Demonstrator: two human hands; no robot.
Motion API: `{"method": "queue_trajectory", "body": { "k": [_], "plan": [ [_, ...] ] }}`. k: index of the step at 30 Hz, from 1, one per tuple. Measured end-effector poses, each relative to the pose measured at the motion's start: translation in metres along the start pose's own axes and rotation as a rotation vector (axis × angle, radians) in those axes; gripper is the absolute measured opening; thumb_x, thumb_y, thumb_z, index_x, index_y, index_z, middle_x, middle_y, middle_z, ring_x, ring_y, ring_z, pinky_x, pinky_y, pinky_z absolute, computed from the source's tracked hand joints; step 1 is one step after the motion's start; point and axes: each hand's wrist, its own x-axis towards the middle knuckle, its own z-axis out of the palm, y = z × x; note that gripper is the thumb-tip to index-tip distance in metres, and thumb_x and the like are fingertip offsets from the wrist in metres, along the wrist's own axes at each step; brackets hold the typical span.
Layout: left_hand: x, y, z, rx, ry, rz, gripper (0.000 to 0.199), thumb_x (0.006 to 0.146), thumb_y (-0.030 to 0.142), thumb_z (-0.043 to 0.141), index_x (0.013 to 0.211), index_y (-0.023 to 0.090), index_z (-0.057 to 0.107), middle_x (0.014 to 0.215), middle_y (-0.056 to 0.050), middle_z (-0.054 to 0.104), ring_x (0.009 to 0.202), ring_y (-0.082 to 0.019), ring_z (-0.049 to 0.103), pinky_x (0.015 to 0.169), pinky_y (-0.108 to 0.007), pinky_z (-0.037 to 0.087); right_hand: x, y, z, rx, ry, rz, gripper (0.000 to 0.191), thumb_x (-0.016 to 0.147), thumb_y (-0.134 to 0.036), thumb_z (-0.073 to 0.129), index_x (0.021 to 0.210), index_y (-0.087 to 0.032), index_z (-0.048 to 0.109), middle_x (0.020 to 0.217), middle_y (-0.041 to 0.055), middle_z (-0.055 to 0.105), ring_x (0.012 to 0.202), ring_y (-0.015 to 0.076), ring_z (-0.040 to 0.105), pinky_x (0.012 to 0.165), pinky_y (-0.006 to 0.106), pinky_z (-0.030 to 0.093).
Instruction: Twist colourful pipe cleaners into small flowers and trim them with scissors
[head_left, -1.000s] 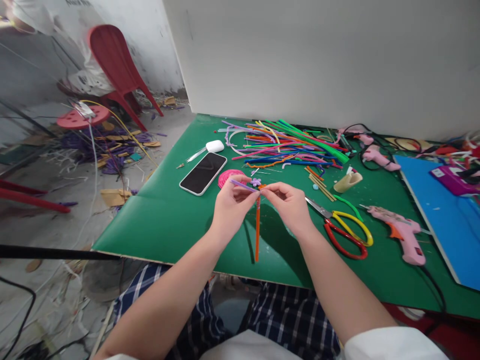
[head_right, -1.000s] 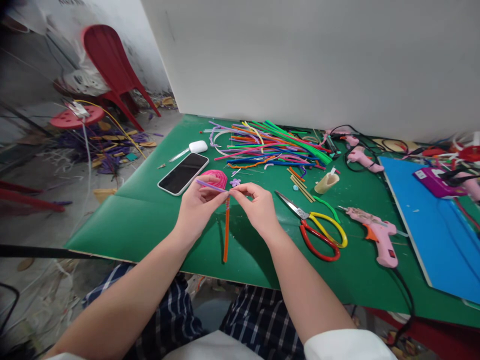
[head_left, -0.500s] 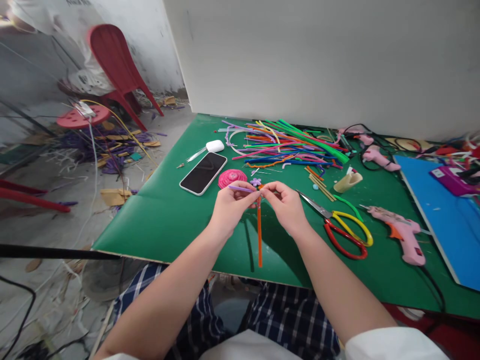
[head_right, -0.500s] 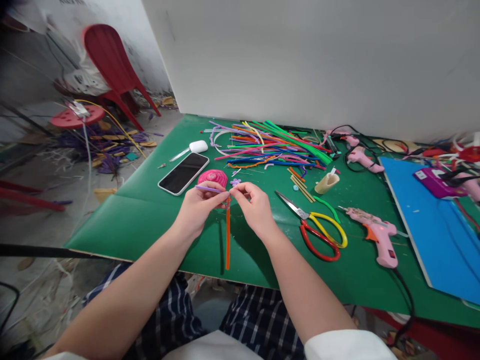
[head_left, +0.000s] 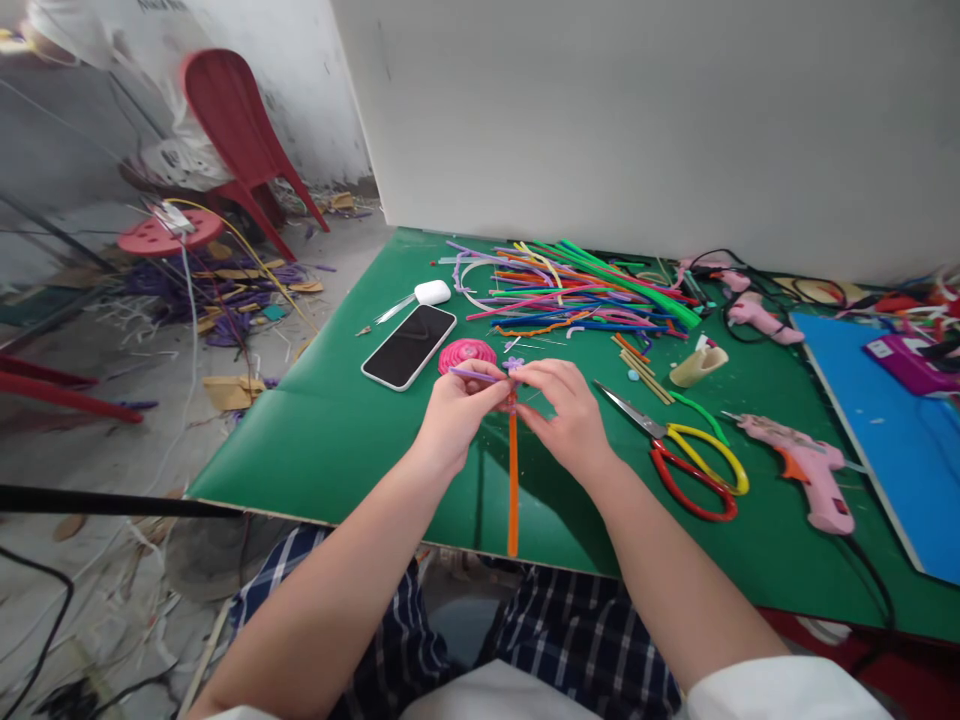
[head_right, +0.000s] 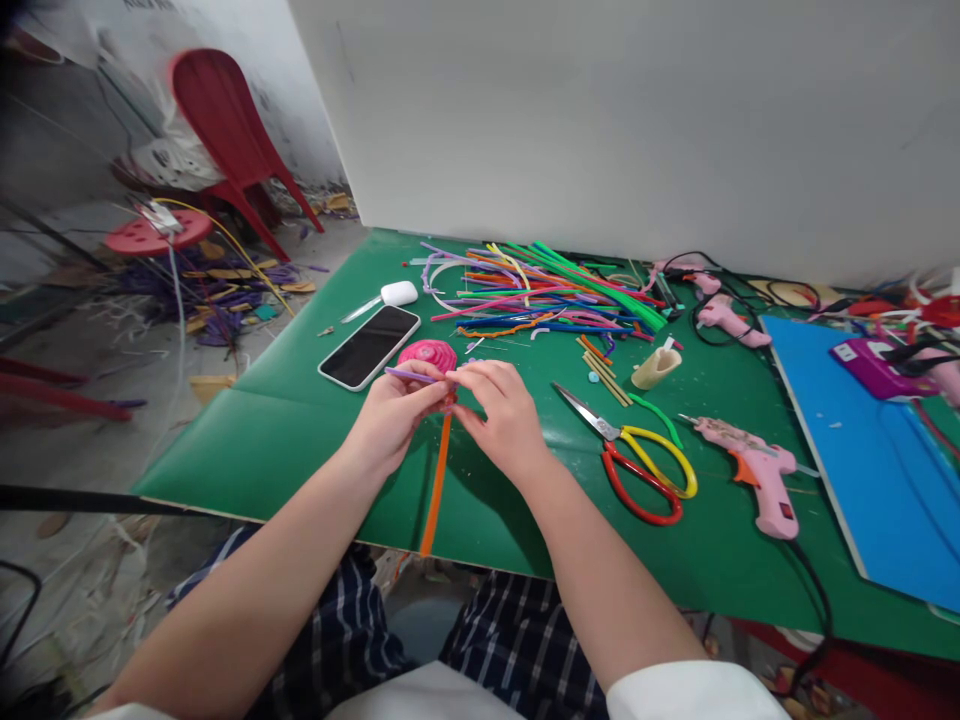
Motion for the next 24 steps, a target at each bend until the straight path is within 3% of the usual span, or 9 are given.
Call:
{"method": "queue_trajectory", "body": {
  "k": [5,11,17,21,24],
  "plan": [
    [-0.0029,-0.0014,0.0005,0.105,-0.011,0.112,0.016,0.063,0.021,0.070,0.072,0.015,0.058,0.065,0.002,0.061,0.060,-0.010,0.060,0.061,-0.023,0.050,-0.0014,-0.0019,0.0009,-0.025,0.076,-0.031,0.021,0.082,-0.026,0.055,0.100,-0.022,0.064,0.092,0.0067,0.067,0.090,0.0208,0.057,0.084,0.038,0.047],
    [-0.0029,-0.0026,-0.0006,0.214,-0.049,0.212,0.016,0.066,0.020,0.068,0.076,0.017,0.055,0.073,0.001,0.061,0.069,-0.012,0.062,0.067,-0.024,0.050,-0.0008,-0.0040,-0.0003,0.059,0.084,0.075,0.013,0.082,-0.026,0.055,0.088,-0.026,0.067,0.086,0.0036,0.068,0.086,0.0197,0.059,0.079,0.036,0.047],
    [-0.0014,0.0026,-0.0050,0.414,-0.140,0.346,0.018,0.069,0.018,0.065,0.082,0.019,0.051,0.077,0.001,0.056,0.072,-0.011,0.058,0.068,-0.023,0.047,0.0018,-0.0081,-0.0031,0.279,0.053,0.357,0.008,0.076,-0.029,0.062,0.072,-0.023,0.066,0.076,0.0013,0.067,0.076,0.0173,0.060,0.074,0.032,0.048],
    [-0.0002,0.0017,-0.0077,0.446,-0.170,0.321,0.024,0.071,0.020,0.065,0.090,0.020,0.052,0.080,0.000,0.057,0.074,-0.012,0.059,0.070,-0.025,0.048,0.0051,-0.0094,-0.0060,0.455,0.001,0.610,0.013,0.071,-0.033,0.064,0.069,-0.020,0.066,0.072,0.0007,0.067,0.069,0.0158,0.061,0.069,0.030,0.048],
    [0.0006,-0.0006,-0.0080,0.395,-0.210,0.294,0.030,0.072,0.020,0.063,0.099,0.021,0.050,0.087,-0.002,0.060,0.077,-0.013,0.061,0.072,-0.026,0.049,0.0064,-0.0079,-0.0061,0.553,0.017,0.712,0.016,0.068,-0.035,0.066,0.070,-0.019,0.066,0.070,0.0008,0.067,0.066,0.0152,0.061,0.066,0.029,0.048]
  ]
}}
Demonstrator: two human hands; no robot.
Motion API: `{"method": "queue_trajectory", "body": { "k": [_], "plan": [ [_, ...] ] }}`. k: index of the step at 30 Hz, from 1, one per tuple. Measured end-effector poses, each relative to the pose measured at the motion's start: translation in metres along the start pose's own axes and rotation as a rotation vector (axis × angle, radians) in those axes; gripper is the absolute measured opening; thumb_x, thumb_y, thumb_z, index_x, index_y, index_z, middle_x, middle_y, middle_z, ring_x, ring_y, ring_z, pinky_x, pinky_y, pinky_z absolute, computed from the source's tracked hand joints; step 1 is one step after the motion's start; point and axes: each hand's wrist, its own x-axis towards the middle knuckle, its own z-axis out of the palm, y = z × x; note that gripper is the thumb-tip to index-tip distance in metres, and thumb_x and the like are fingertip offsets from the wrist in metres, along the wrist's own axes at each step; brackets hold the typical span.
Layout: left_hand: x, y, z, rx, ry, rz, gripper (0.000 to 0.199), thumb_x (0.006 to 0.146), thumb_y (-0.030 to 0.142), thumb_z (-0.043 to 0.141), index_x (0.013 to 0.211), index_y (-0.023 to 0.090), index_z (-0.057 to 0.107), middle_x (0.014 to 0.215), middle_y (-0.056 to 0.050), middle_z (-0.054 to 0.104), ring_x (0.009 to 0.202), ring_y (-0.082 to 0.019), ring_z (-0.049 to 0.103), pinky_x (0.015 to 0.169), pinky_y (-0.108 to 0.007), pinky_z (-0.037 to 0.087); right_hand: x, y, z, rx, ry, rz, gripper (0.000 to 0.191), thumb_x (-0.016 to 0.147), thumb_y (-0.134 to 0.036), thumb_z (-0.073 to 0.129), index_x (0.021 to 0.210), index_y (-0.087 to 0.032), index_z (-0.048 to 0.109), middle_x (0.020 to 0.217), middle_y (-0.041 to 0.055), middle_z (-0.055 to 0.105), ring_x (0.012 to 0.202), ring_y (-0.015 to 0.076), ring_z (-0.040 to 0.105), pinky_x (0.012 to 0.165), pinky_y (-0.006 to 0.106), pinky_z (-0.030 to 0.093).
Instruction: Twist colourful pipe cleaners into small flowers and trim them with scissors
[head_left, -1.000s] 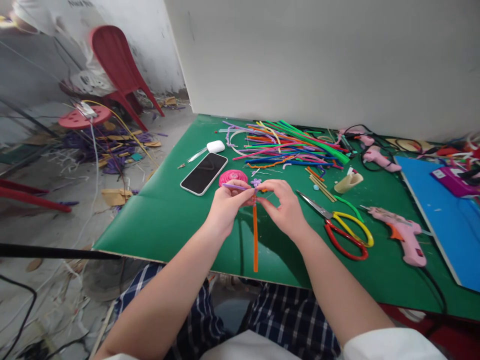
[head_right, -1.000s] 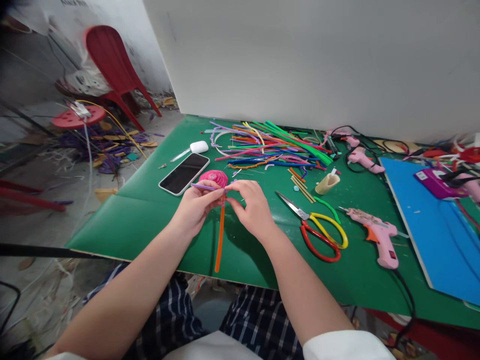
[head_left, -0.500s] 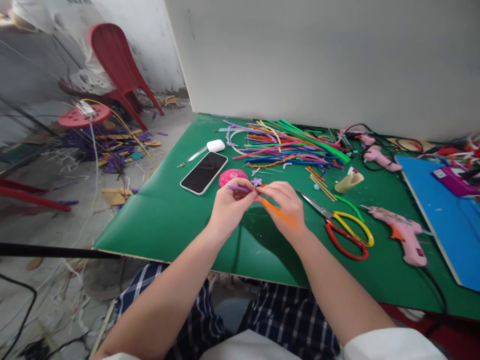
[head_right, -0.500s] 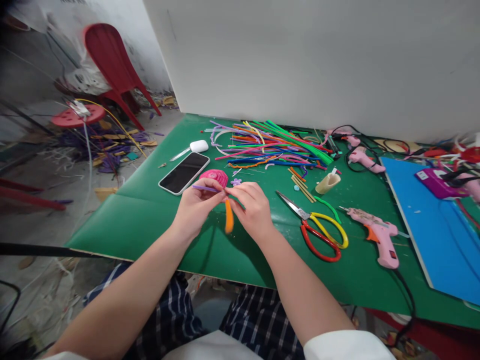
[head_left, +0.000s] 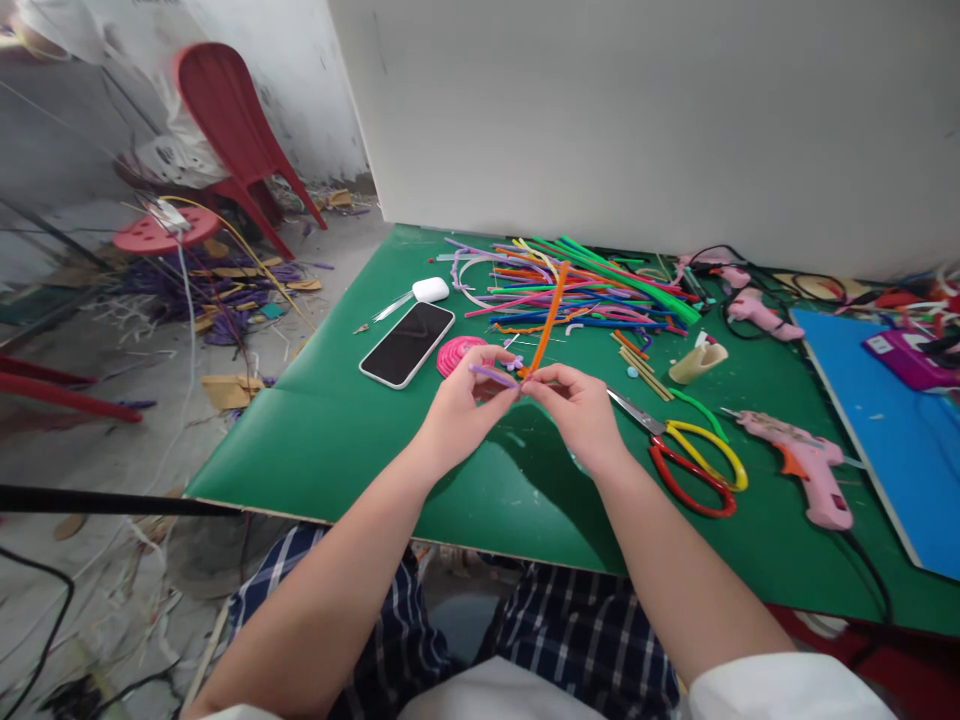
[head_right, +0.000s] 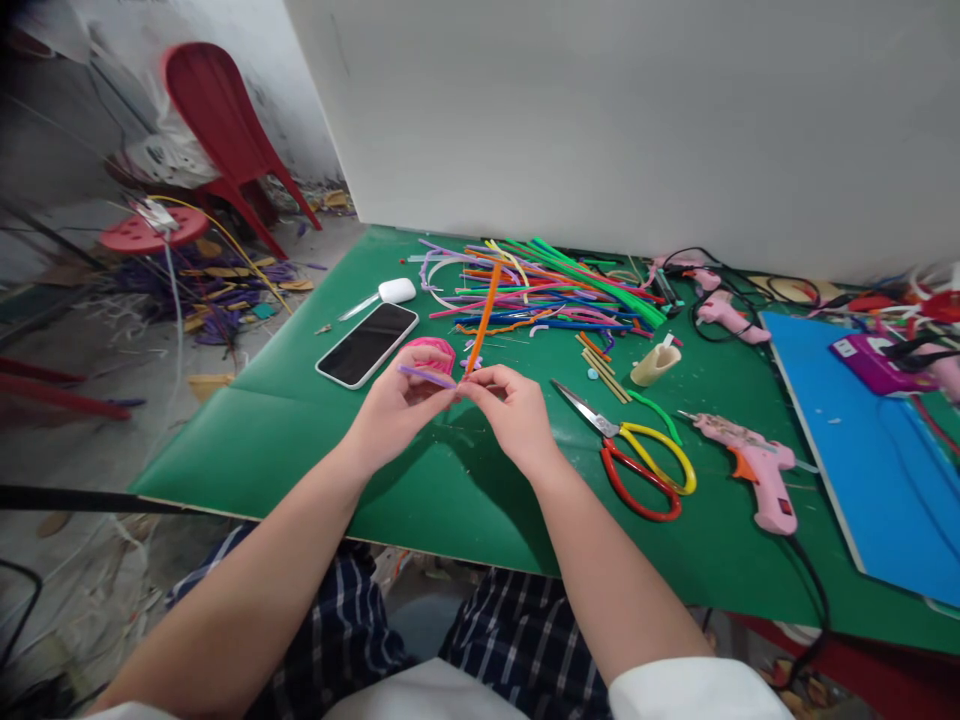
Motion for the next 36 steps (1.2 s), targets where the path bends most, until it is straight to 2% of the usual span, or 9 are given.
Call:
{"method": "queue_trajectory", "body": {
  "k": [3,5,12,18,25,28,30,34,36],
  "plan": [
    [0.000,-0.001,0.002,-0.054,-0.030,-0.003,0.039,0.070,0.019,0.066,0.104,0.022,0.048,0.090,-0.001,0.061,0.080,-0.013,0.062,0.073,-0.025,0.050,0.001,0.003,0.001,0.062,0.030,0.033,0.016,0.067,-0.034,0.067,0.072,-0.019,0.066,0.072,0.0008,0.068,0.067,0.0147,0.061,0.065,0.028,0.048],
    [-0.001,-0.002,0.003,-0.048,0.002,-0.004,0.040,0.068,0.020,0.068,0.103,0.022,0.049,0.088,0.000,0.061,0.079,-0.013,0.063,0.072,-0.025,0.050,0.001,0.004,0.001,0.082,0.030,0.033,0.016,0.066,-0.034,0.068,0.072,-0.019,0.066,0.073,0.0012,0.068,0.069,0.0147,0.061,0.066,0.028,0.048],
    [-0.002,-0.003,0.008,0.061,0.151,0.002,0.032,0.064,0.024,0.072,0.093,0.021,0.058,0.081,0.000,0.064,0.074,-0.014,0.063,0.069,-0.026,0.051,0.001,0.004,0.003,0.118,0.017,0.041,0.015,0.065,-0.033,0.069,0.072,-0.019,0.069,0.073,0.0015,0.070,0.071,0.0161,0.064,0.070,0.030,0.050],
    [-0.003,0.001,0.007,0.202,0.130,0.055,0.016,0.070,0.027,0.067,0.086,0.022,0.067,0.085,-0.002,0.069,0.077,-0.016,0.065,0.074,-0.029,0.052,0.002,0.005,0.002,0.132,0.028,0.030,0.010,0.064,-0.028,0.070,0.072,-0.021,0.070,0.074,0.0005,0.071,0.073,0.0167,0.065,0.074,0.031,0.050],
    [-0.003,0.001,0.006,0.167,0.157,0.060,0.015,0.070,0.028,0.068,0.084,0.022,0.068,0.083,-0.001,0.070,0.074,-0.015,0.065,0.072,-0.028,0.053,0.002,0.010,0.003,0.250,0.023,0.044,0.014,0.063,-0.032,0.072,0.072,-0.021,0.069,0.076,0.0010,0.071,0.073,0.0169,0.065,0.074,0.033,0.051],
    [-0.001,0.002,0.003,0.269,0.115,0.166,0.009,0.072,0.029,0.066,0.077,0.021,0.067,0.079,-0.002,0.068,0.074,-0.016,0.063,0.070,-0.028,0.051,0.002,0.011,0.002,0.303,-0.011,0.051,0.016,0.063,-0.031,0.072,0.076,-0.021,0.069,0.079,0.0011,0.071,0.076,0.0164,0.065,0.077,0.033,0.050],
    [-0.001,0.005,-0.003,0.350,0.098,0.277,0.010,0.073,0.028,0.066,0.081,0.022,0.067,0.082,-0.002,0.067,0.077,-0.016,0.062,0.072,-0.029,0.050,0.001,0.010,0.002,0.335,-0.031,0.048,0.018,0.063,-0.029,0.072,0.080,-0.022,0.069,0.079,0.0004,0.070,0.076,0.0154,0.064,0.077,0.032,0.050],
    [-0.001,0.015,-0.020,0.519,0.190,0.527,0.048,0.065,0.029,0.073,0.111,0.027,0.058,0.110,-0.006,0.061,0.099,-0.022,0.057,0.084,-0.034,0.046,0.001,0.008,0.000,0.356,-0.048,0.041,0.021,0.065,-0.029,0.070,0.085,-0.022,0.067,0.078,-0.0005,0.068,0.073,0.0135,0.063,0.075,0.032,0.049],
    [-0.001,0.020,-0.026,0.729,0.223,0.651,0.045,0.063,0.031,0.075,0.107,0.028,0.061,0.113,-0.005,0.061,0.107,-0.025,0.053,0.093,-0.039,0.040,0.001,0.006,0.000,0.359,-0.064,0.042,0.023,0.067,-0.029,0.069,0.088,-0.022,0.066,0.076,-0.0007,0.067,0.072,0.0130,0.062,0.075,0.031,0.049]
  ]
}}
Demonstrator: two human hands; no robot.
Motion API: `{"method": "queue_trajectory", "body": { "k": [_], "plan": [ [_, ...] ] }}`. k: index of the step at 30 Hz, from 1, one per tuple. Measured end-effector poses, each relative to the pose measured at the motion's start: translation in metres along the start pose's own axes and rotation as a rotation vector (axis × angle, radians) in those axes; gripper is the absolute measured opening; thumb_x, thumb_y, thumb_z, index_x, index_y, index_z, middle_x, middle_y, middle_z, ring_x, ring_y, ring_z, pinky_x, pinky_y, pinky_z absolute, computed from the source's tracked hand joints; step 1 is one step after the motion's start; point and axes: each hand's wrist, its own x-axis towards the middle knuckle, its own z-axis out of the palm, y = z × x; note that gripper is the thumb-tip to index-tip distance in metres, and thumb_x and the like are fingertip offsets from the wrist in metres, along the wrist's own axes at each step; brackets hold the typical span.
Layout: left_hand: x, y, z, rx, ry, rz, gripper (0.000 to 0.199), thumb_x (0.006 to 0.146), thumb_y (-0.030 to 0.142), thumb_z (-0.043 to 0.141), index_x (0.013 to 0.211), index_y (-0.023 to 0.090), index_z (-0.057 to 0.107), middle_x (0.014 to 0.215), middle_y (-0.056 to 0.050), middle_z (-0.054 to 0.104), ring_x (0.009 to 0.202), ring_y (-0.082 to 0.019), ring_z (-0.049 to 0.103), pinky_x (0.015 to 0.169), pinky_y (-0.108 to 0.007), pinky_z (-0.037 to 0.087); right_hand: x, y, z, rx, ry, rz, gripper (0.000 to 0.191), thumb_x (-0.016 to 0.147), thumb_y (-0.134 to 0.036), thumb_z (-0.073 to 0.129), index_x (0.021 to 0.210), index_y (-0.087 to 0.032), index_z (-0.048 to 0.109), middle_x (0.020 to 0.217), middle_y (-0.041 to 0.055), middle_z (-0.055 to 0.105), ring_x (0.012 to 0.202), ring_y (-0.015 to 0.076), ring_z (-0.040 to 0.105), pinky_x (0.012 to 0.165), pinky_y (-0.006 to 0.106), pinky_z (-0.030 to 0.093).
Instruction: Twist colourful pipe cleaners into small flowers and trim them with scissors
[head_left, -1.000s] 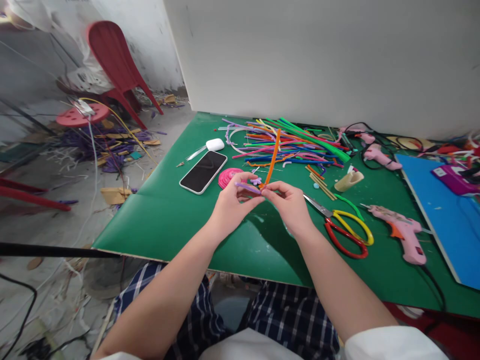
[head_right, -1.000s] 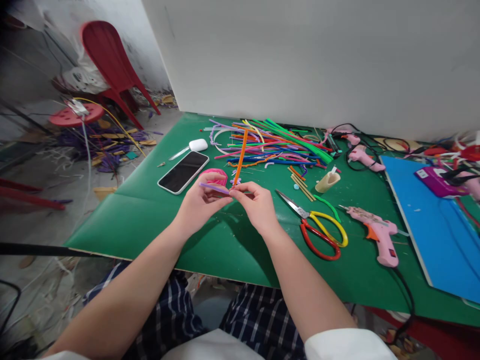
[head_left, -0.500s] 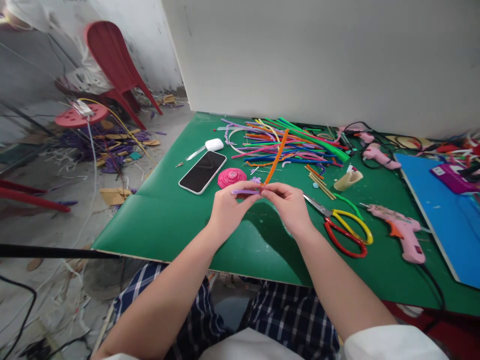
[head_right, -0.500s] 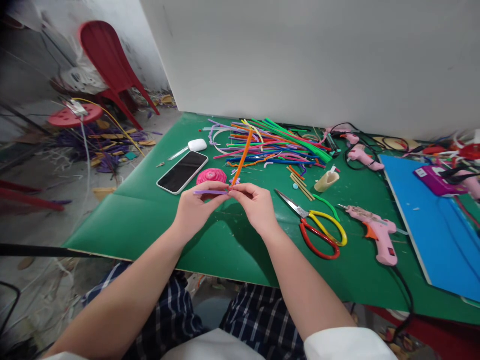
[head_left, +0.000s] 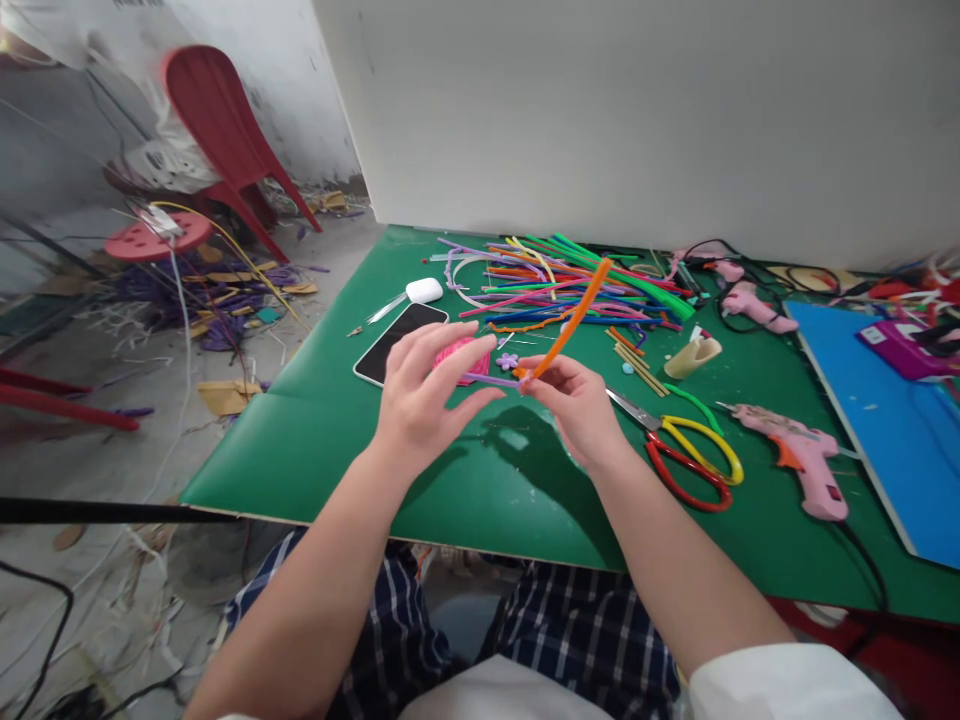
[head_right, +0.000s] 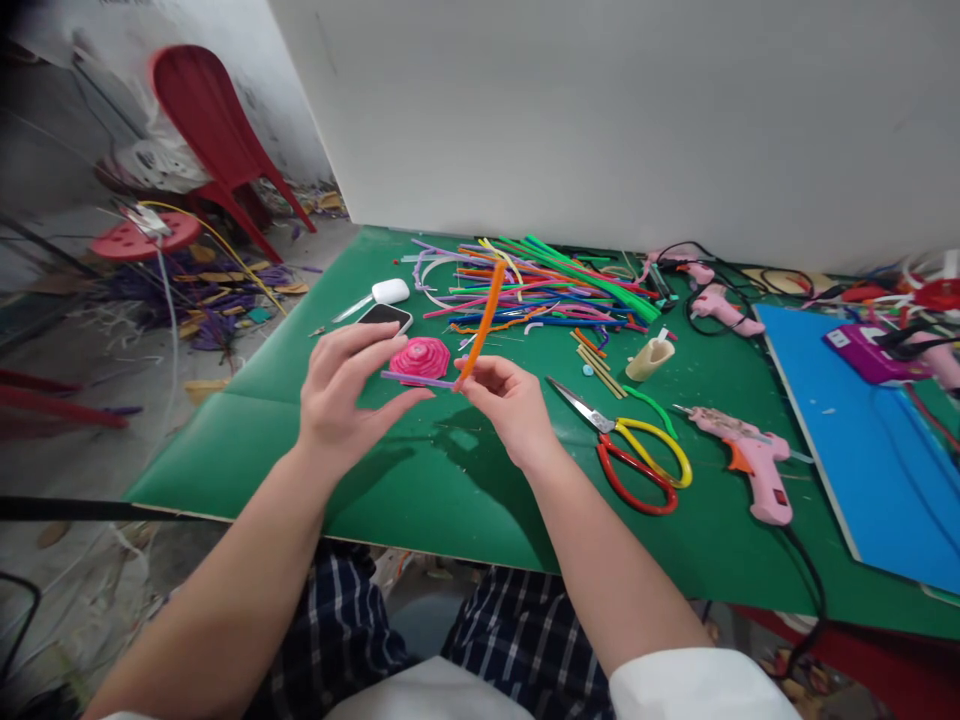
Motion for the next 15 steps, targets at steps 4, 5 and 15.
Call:
{"method": "queue_trajectory", "body": {
  "k": [4,5,15],
  "plan": [
    [0.000,0.003,0.002,0.249,-0.075,0.301,0.022,0.072,0.025,0.068,0.093,0.028,0.065,0.093,0.000,0.069,0.098,-0.022,0.058,0.088,-0.039,0.039,0.000,0.000,0.001,0.029,-0.014,0.007,0.024,0.065,-0.028,0.070,0.088,-0.022,0.064,0.073,-0.0021,0.064,0.070,0.0114,0.059,0.072,0.028,0.048],
    [-0.001,0.003,0.005,0.266,-0.064,0.353,0.018,0.073,0.023,0.067,0.091,0.027,0.065,0.089,0.001,0.070,0.095,-0.021,0.059,0.086,-0.038,0.040,0.000,0.001,0.001,0.034,-0.012,0.008,0.025,0.064,-0.028,0.071,0.087,-0.022,0.064,0.073,-0.0023,0.063,0.069,0.0112,0.058,0.071,0.028,0.048],
    [-0.007,0.001,0.019,0.213,-0.068,0.302,0.009,0.074,0.018,0.066,0.082,0.022,0.064,0.080,0.002,0.070,0.089,-0.019,0.061,0.084,-0.038,0.042,0.000,0.003,0.004,0.041,-0.022,-0.018,0.020,0.067,-0.024,0.069,0.084,-0.022,0.060,0.071,-0.0034,0.062,0.068,0.0102,0.058,0.068,0.026,0.046]
  ]
}}
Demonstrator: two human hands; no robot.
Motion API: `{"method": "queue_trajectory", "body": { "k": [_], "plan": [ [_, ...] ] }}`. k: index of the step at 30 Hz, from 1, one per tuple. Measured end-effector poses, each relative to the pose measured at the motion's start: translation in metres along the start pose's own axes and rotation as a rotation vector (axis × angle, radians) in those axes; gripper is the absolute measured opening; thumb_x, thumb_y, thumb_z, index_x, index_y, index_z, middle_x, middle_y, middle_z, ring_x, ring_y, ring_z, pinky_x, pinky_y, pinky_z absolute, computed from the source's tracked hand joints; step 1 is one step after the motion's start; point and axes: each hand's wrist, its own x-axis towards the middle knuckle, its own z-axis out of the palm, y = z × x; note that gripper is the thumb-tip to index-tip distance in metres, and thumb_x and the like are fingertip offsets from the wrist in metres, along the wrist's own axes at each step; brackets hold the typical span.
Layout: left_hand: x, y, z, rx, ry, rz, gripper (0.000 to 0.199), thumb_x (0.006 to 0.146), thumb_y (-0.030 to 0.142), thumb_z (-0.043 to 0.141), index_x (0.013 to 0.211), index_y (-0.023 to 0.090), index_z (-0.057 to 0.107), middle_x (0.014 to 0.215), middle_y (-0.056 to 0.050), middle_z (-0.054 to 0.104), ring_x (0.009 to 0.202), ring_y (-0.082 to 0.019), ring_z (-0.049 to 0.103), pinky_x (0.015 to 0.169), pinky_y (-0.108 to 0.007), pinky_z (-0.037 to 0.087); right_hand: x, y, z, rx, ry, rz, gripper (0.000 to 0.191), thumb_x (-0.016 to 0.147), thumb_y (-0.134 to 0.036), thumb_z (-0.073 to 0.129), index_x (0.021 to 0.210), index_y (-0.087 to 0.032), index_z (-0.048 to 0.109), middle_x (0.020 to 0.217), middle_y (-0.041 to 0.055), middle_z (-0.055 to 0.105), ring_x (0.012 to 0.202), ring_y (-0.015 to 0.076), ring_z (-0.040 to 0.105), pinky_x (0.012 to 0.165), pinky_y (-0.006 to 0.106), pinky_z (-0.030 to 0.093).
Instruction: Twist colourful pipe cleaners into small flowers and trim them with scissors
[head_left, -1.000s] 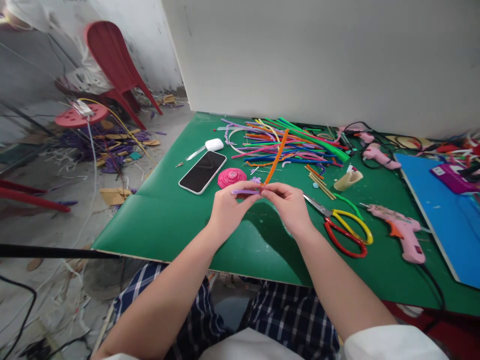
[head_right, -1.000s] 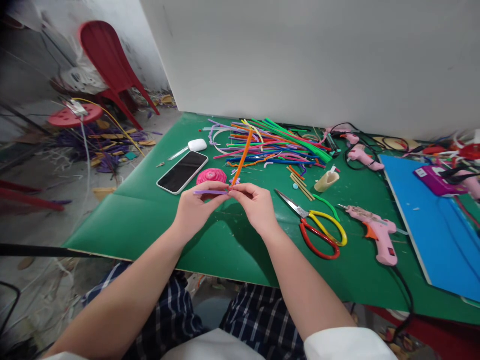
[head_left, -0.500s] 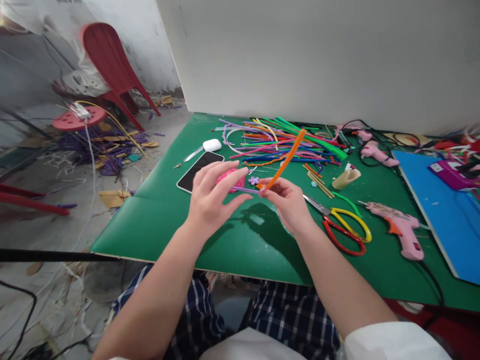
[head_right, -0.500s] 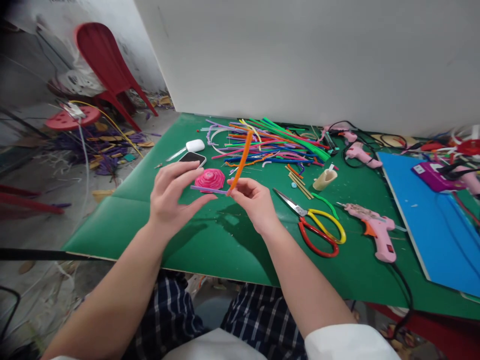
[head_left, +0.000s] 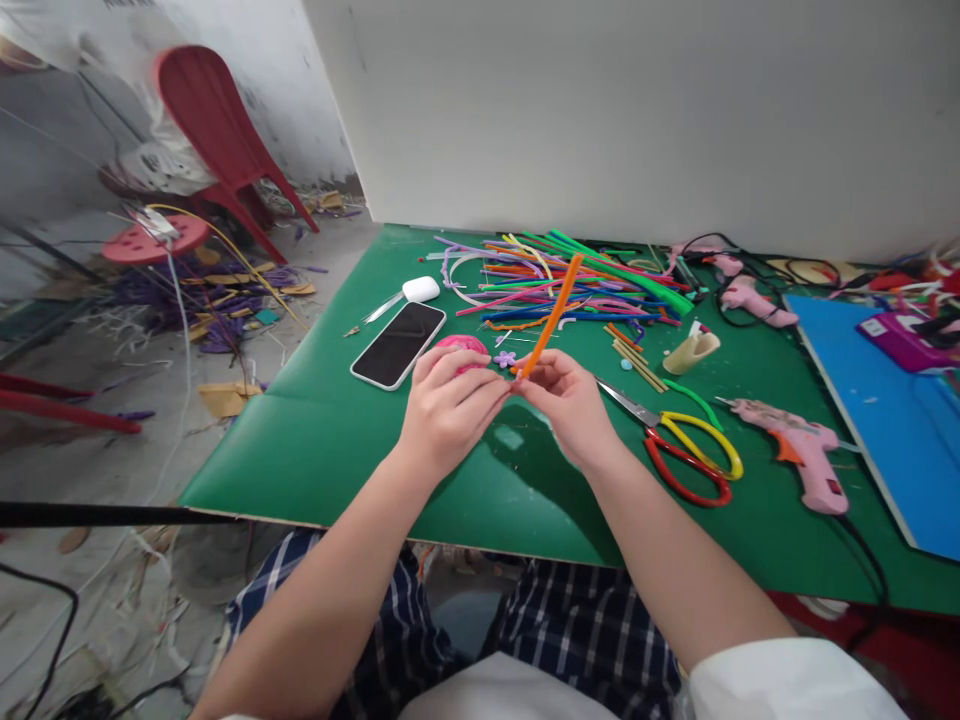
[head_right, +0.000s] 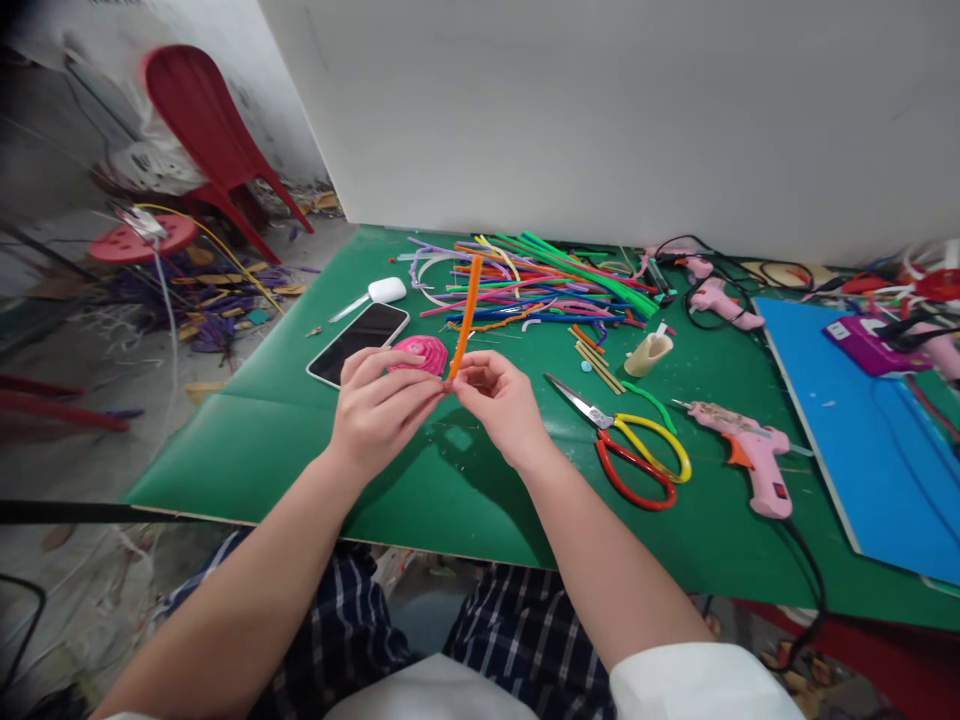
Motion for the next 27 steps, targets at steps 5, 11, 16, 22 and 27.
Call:
{"method": "queue_trajectory", "body": {
  "k": [5,11,16,22,27],
  "plan": [
    [-0.001,0.005,0.006,-0.235,-0.013,-0.307,0.003,0.075,0.021,0.063,0.075,0.020,0.065,0.075,-0.001,0.069,0.085,-0.018,0.060,0.082,-0.036,0.046,-0.001,-0.002,0.002,-0.072,0.046,-0.089,0.019,0.068,-0.024,0.068,0.083,-0.022,0.057,0.073,-0.0035,0.061,0.069,0.0101,0.058,0.067,0.025,0.047],
    [0.001,0.009,0.006,-0.671,-0.145,-0.844,0.013,0.073,0.031,0.064,0.076,0.018,0.066,0.079,-0.002,0.069,0.076,-0.016,0.063,0.074,-0.030,0.049,-0.006,-0.005,0.004,-0.175,0.084,-0.192,0.012,0.071,-0.021,0.064,0.081,-0.022,0.057,0.079,-0.0020,0.060,0.075,0.0110,0.060,0.073,0.027,0.049],
    [0.004,0.011,0.003,-0.595,-0.112,-0.833,0.012,0.072,0.030,0.065,0.076,0.018,0.066,0.080,-0.002,0.068,0.079,-0.017,0.062,0.077,-0.030,0.048,-0.005,-0.006,0.003,-0.203,0.075,-0.109,0.015,0.073,-0.027,0.064,0.086,-0.022,0.062,0.084,0.0000,0.065,0.078,0.0130,0.061,0.073,0.027,0.049],
    [0.003,0.010,0.004,-0.531,-0.095,-0.714,0.008,0.075,0.026,0.063,0.076,0.019,0.065,0.080,-0.003,0.067,0.079,-0.016,0.061,0.074,-0.031,0.050,-0.004,-0.007,0.002,-0.296,0.087,-0.033,0.015,0.072,-0.035,0.063,0.074,-0.019,0.065,0.072,0.0004,0.066,0.069,0.0142,0.061,0.068,0.028,0.048],
    [0.003,0.012,0.005,-0.482,-0.072,-0.680,0.009,0.073,0.027,0.066,0.078,0.020,0.066,0.082,-0.002,0.068,0.083,-0.017,0.061,0.080,-0.033,0.049,-0.005,-0.004,0.002,-0.465,0.091,-0.156,0.012,0.077,-0.030,0.057,0.075,-0.020,0.062,0.078,0.0015,0.065,0.074,0.0147,0.060,0.071,0.028,0.047]
  ]
}}
